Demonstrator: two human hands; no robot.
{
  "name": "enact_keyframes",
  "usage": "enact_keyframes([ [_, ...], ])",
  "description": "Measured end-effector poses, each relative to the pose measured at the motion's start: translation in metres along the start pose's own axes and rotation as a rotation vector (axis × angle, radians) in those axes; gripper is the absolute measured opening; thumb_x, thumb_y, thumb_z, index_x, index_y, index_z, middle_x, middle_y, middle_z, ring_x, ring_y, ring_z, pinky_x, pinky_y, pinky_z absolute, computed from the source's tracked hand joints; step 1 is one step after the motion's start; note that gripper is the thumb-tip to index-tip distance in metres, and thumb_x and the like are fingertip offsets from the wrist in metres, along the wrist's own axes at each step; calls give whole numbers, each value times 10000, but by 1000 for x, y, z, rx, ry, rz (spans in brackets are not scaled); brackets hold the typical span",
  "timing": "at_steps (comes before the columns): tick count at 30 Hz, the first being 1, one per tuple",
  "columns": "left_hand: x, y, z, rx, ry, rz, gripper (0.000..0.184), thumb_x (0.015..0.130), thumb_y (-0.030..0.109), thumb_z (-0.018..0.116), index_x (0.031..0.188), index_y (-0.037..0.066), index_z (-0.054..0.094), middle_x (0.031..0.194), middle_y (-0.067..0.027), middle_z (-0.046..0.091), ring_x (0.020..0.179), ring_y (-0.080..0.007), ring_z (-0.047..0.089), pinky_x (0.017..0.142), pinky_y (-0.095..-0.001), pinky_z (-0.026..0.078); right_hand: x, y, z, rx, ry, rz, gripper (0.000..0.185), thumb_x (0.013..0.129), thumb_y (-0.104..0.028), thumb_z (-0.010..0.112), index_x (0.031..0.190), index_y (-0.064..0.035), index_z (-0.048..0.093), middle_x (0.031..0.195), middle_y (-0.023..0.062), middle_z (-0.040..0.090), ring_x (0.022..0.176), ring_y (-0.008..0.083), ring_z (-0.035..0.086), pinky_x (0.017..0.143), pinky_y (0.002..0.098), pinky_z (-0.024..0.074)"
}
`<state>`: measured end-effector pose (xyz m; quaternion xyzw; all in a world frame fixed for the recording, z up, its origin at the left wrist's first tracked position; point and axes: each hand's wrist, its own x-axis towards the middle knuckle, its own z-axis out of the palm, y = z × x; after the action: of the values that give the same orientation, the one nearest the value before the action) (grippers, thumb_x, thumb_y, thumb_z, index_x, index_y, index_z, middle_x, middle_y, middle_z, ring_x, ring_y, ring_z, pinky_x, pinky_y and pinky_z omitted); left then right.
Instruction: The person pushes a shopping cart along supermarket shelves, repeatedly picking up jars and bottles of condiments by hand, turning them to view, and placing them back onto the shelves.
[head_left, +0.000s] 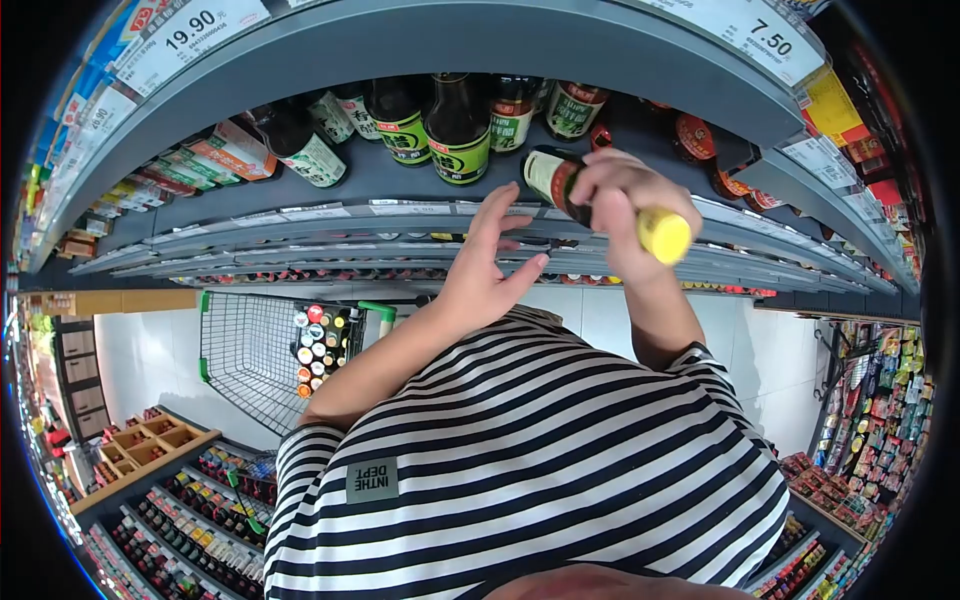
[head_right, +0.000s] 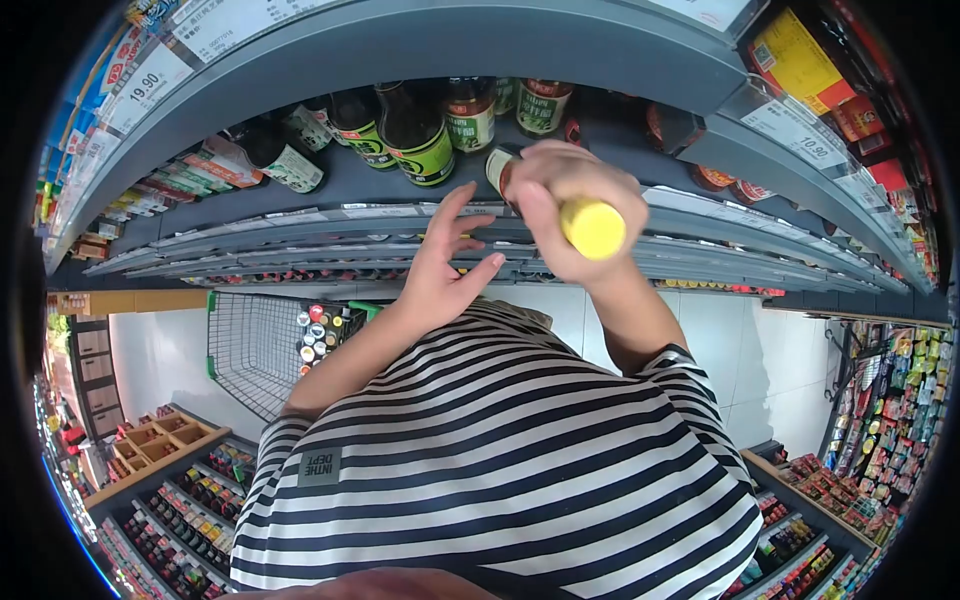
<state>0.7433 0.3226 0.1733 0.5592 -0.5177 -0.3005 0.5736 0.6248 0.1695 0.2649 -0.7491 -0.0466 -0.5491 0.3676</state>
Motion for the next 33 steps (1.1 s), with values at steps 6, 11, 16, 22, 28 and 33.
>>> enact_keyframes([
  [6,9,3,4,-141,49,12,1148,790,21,835,1623,107,50,1615,-206,240,1341,-294,517,1018,-409,494,-10,-54,-39,249,132,48,313,1039,-320,577,821,-124,469,631,-14,544,694,259,647,934,553,483],
  [11,20,9,-9,-198,-21,335,1176,654,97,953,1556,61,199,1482,-214,436,1284,-259,534,1046,-396,465,-12,-57,-36,791,568,509,330,1102,-364,425,844,-161,462,666,-40,414,775,195,542,975,467,453],
  [16,0,27,-27,-418,106,-60,793,673,141,947,1311,23,490,1199,-104,575,1134,-180,575,1042,-347,444,-25,-42,-27,1004,643,641,310,1083,-364,446,1001,-95,576,894,76,588,1029,290,578,1065,513,416],
  [22,10,66,-51,-644,155,-362,635,785,37,806,1312,6,451,1060,-154,665,773,-216,718,530,-223,532,-28,-33,-24,1043,600,823,328,1045,-326,471,1147,-42,598,1330,254,601,1331,428,504,1118,556,383],
  [28,25,45,-50,-60,-6,124,741,677,106,929,1287,28,515,1142,-96,614,1030,-201,643,866,-314,536,-31,-34,-35,1073,649,734,273,1055,-293,460,1055,-68,613,986,159,676,1170,367,606,1077,523,417],
  [33,36,32,-15,436,-41,227,757,689,121,888,1348,14,533,1334,-187,588,1216,-339,604,1023,-404,488,-23,-48,-32,559,276,223,162,998,-138,565,843,-89,561,688,53,623,757,256,670,920,479,505],
])
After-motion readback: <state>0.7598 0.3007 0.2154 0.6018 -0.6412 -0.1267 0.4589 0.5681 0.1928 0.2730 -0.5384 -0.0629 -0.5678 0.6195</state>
